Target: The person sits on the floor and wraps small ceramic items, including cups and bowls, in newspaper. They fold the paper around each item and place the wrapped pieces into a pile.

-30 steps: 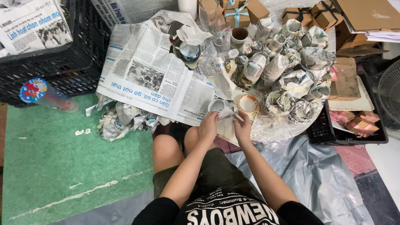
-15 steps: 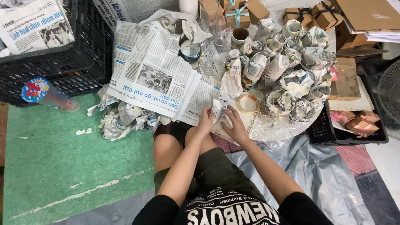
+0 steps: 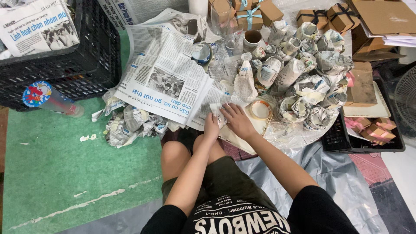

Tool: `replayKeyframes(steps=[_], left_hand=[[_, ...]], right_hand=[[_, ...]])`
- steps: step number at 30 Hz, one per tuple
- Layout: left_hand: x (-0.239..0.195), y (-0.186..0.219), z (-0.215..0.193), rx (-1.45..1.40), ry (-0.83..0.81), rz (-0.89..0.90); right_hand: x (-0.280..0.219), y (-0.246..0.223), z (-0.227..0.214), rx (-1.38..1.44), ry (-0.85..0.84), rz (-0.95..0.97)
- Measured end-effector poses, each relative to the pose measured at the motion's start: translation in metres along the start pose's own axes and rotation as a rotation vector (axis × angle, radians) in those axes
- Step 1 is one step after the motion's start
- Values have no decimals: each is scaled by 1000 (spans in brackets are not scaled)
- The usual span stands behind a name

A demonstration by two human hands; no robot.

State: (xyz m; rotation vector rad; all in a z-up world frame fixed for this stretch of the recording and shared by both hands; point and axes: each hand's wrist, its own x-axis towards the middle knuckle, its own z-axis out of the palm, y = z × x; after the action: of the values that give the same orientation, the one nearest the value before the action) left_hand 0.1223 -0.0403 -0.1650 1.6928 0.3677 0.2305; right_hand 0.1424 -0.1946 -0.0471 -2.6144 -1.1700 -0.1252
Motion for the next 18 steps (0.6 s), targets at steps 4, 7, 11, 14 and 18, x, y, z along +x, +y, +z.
replayKeyframes(steps=[4,7,11,14,18], left_hand=[[-3,3,-2,91,21,-7],[-5,13,-3,190,31,63],[-19,36,-5,295,-18,64],[-35,59,-9,455,-110,150],[-55,82,-8,686,-115,324]], right_hand=[[-18,5,17,277,322,67],[-21,22,41,651,743,433],[-18,57,66,1409,683,981],[-14,84,72,1279,590,1113],[-15,110,73,1265,506,917]])
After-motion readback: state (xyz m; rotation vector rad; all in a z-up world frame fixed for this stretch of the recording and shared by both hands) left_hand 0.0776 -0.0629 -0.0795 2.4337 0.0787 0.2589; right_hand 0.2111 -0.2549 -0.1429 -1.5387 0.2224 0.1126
